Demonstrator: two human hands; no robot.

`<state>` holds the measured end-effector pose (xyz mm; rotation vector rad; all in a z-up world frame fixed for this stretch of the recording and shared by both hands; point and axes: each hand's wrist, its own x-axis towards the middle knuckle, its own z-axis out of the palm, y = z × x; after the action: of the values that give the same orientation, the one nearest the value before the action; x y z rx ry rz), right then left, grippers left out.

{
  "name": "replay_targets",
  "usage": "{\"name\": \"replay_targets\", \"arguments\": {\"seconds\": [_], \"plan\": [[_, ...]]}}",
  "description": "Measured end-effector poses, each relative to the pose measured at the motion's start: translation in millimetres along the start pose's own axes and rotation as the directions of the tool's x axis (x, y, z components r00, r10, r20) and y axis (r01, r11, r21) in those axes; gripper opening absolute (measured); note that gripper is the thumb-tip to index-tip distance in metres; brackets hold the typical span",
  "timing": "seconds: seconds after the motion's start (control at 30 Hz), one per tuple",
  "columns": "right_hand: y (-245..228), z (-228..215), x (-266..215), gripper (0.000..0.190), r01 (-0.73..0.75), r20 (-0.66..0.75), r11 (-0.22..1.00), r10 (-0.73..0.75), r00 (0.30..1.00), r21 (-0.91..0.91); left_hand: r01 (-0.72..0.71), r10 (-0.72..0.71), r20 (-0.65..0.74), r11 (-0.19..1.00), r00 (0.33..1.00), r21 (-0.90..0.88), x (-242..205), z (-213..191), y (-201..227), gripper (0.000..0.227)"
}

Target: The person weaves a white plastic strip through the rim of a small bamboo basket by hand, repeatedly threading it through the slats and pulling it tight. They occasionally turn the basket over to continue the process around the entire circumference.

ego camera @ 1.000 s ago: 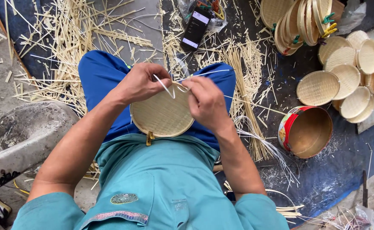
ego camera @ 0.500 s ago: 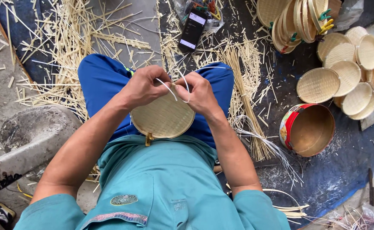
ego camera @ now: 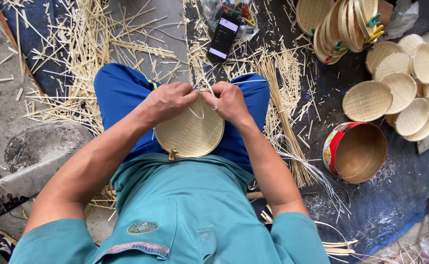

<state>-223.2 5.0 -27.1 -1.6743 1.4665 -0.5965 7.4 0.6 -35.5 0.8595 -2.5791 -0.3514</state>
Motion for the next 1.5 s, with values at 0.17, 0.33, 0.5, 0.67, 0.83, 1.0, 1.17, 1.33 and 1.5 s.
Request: {"name": "replay_targets", "arguments": {"seconds": [0.17,0.33,0.5,0.67,0.83,1.0,1.17,1.33,1.5], "plan": [[11,12,-12,0.01,0.435,0.016,0.835,-0.457,0.889,-0.338,-0.008,-0.003,0.106,0.995,0.994,0.099,-9,31,-12,0.025],[18,20,-17,0.016,0.581,0.072,0.677,-0.621,0.78,-0.452,0.037,-0.056,0.186,0.994,0.981,0.101,-10,33,-6,0.02],[12,22,-16,0.023,0.597,0.139,0.586,-0.64,0.755,-0.548,0.045,-0.061,0.196,0.995,0.979,0.086,-12,32,-8,0.025],[-3,6,-15,0.029,0.598,0.139,0.609,-0.631,0.763,-0.521,0.07,-0.075,0.146,0.997,0.986,0.041,-13,24,-9,0.028],[-8,-7,-11,0.017,0.64,0.097,0.635,-0.673,0.734,-0.433,0.094,-0.094,0.105,0.996,0.99,0.002,-16,15,-6,0.027],[-16,-5,-13,0.02,0.678,0.118,0.652,-0.685,0.719,-0.341,0.115,-0.113,0.079,0.993,0.991,-0.02,-14,2,-2,0.031],[-14,-1,-7,0.01,0.585,-0.012,0.768,-0.608,0.794,-0.263,0.106,-0.103,0.057,0.994,0.993,-0.039,-13,1,0,0.032],[-25,-8,-1,0.008,0.299,0.028,0.954,-0.298,0.954,-0.022,0.11,-0.108,0.06,0.993,0.992,-0.045,-8,-5,4,0.033],[-25,-4,9,0.009,0.475,-0.019,0.867,-0.483,0.875,-0.15,0.087,-0.086,0.051,0.996,0.995,-0.022,-8,3,0,0.031]]}}
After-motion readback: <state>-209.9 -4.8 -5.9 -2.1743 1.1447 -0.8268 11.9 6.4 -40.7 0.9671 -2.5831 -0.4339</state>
